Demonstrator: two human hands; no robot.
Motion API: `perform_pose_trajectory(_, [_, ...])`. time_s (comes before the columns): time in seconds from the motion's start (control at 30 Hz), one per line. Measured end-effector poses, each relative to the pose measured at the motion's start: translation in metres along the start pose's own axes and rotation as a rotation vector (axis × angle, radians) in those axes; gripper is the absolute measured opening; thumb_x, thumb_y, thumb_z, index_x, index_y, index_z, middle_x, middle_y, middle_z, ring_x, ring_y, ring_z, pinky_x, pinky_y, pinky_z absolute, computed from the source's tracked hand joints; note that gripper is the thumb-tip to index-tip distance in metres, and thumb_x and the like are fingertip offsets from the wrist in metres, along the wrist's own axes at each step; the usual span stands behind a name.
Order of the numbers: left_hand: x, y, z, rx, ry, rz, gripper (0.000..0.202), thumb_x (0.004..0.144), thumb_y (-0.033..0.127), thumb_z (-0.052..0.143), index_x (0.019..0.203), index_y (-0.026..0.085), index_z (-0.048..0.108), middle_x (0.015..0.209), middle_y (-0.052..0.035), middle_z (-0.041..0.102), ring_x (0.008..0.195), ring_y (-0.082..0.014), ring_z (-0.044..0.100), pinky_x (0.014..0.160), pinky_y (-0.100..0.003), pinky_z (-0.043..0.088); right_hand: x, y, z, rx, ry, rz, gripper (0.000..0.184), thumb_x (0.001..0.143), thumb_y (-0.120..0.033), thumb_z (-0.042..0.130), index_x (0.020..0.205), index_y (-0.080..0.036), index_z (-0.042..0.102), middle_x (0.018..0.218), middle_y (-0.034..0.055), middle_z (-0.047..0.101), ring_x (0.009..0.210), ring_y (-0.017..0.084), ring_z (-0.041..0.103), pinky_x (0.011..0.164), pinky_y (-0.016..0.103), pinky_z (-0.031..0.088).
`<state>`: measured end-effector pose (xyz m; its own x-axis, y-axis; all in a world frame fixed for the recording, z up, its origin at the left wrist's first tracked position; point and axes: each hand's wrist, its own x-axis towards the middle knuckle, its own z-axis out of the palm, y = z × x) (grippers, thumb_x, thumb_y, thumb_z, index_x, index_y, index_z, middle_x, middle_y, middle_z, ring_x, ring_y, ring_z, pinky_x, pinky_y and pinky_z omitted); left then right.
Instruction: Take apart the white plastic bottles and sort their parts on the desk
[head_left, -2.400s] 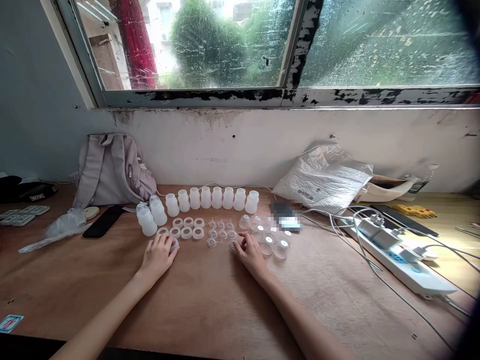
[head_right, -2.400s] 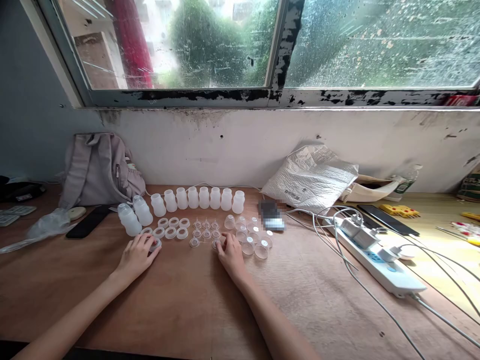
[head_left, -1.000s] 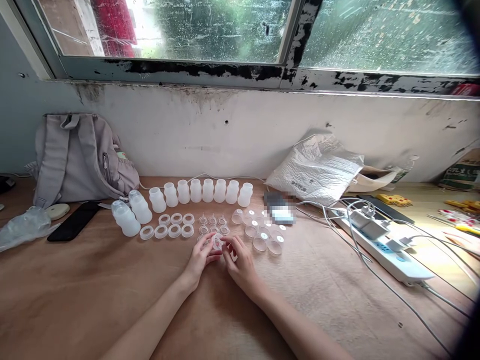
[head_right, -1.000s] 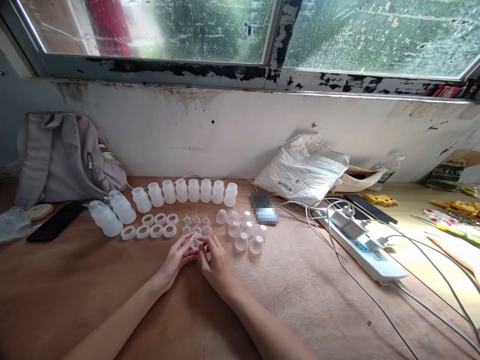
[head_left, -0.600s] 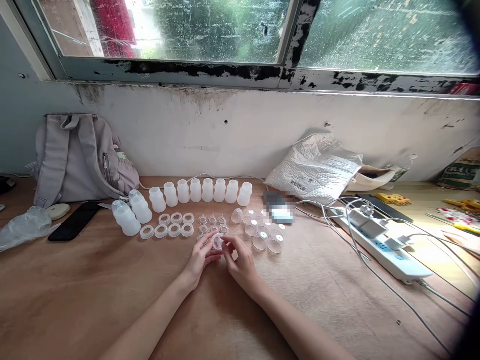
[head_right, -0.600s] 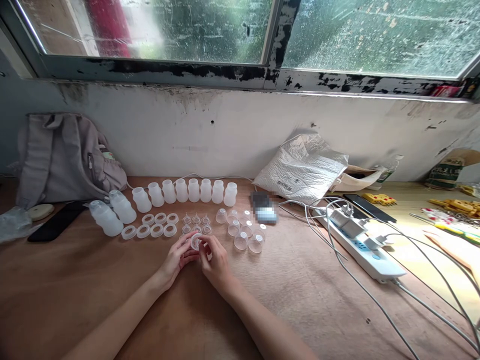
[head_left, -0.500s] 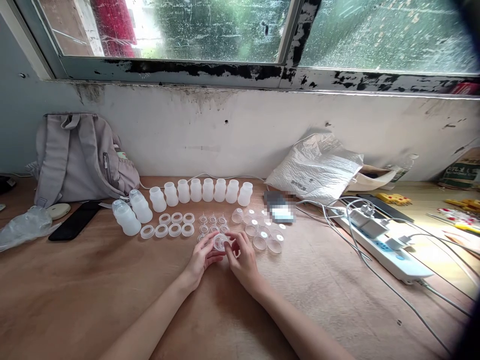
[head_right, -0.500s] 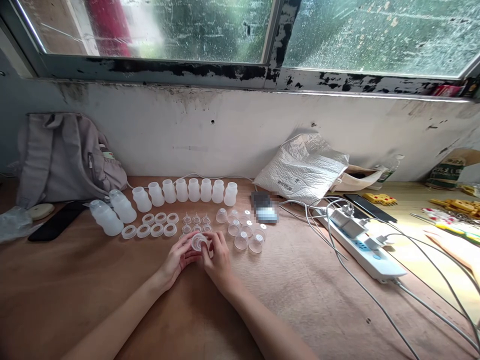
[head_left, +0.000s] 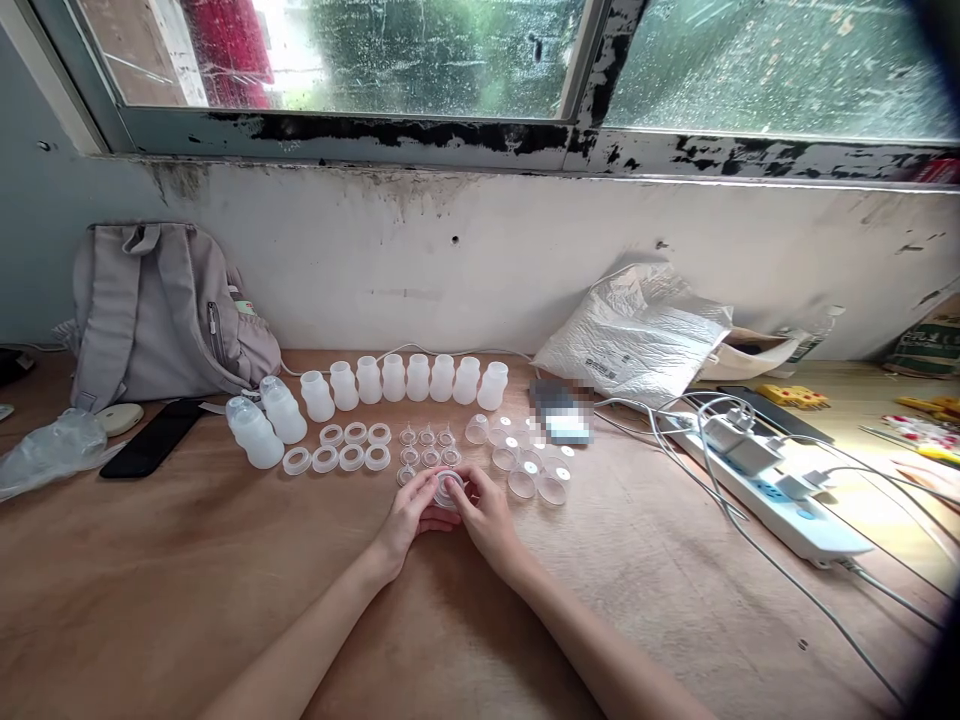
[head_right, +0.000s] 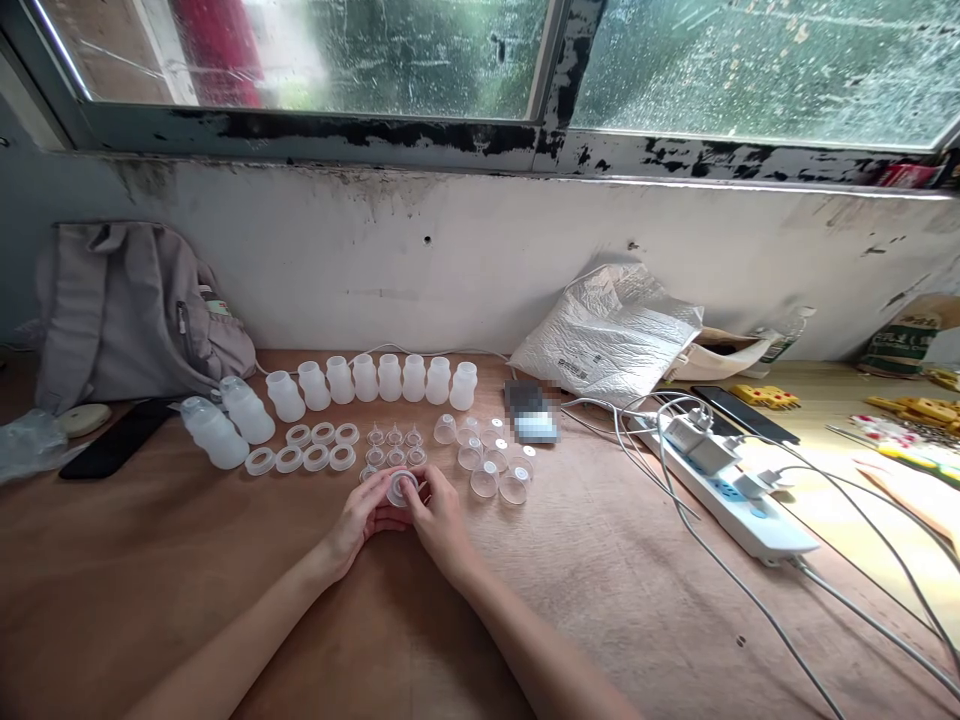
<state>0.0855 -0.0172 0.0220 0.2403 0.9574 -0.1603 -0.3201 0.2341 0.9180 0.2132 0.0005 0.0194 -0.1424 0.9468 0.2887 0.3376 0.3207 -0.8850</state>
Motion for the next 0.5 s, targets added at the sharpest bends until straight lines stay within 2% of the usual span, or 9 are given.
perform_pose_trajectory(0.1, [0.0014, -0.0043, 0.0002, 0.159, 0.056, 0.081, 0.04, 0.075, 0.038, 0.053, 0.109, 0.017, 0.051, 0.081, -0.0055, 0.065, 0.055, -0.0145, 0.061, 0.054, -0.025, 0.047, -0.0004, 0.0006, 0.0011, 0.061, -0.013, 0.026, 0.021, 0.08, -0.036, 0.047, 0.08, -0.017, 0.057, 0.071, 0.0017, 0.058, 0.058, 0.012, 0.049, 0.054, 0.024, 0.041])
perform_pose_trajectory(0.2, [0.0005, -0.0078, -0.0002, 0.295, 0.112, 0.178, 0.036, 0.076, 0.038, 0.05, 0.107, 0.019, 0.053, 0.081, -0.0038, 0.065, 0.045, -0.0116, 0.056, 0.046, -0.023, 0.044, -0.0012, -0.0003, 0.0016, 0.138, -0.035, 0.057, 0.019, 0.079, -0.035, 0.048, 0.078, -0.018, 0.055, 0.068, 0.0002, 0.055, 0.056, 0.011, 0.047, 0.05, 0.023, 0.04])
perform_pose_trajectory(0.37, [-0.0058, -0.0056, 0.0016, 0.478, 0.162, 0.269, 0.033, 0.078, 0.036, 0.046, 0.106, 0.022, 0.057, 0.074, -0.0009, 0.064, 0.04, -0.0101, 0.05, 0.046, -0.023, 0.041, -0.0026, -0.0047, 0.0006, 0.176, -0.024, 0.061, 0.014, 0.076, -0.029, 0.052, 0.068, -0.017, 0.052, 0.063, -0.0018, 0.049, 0.058, 0.011, 0.044, 0.051, 0.021, 0.038])
perform_pose_trajectory(0.5, [-0.0083, -0.0041, 0.005, 0.497, 0.114, 0.253, 0.036, 0.079, 0.035, 0.045, 0.112, 0.022, 0.053, 0.077, -0.0014, 0.064, 0.043, -0.0107, 0.051, 0.047, -0.023, 0.041, -0.0029, -0.0043, 0.0008, 0.219, -0.003, 0.071, 0.015, 0.078, -0.027, 0.049, 0.067, -0.018, 0.049, 0.063, -0.0027, 0.048, 0.058, 0.01, 0.044, 0.054, 0.022, 0.038])
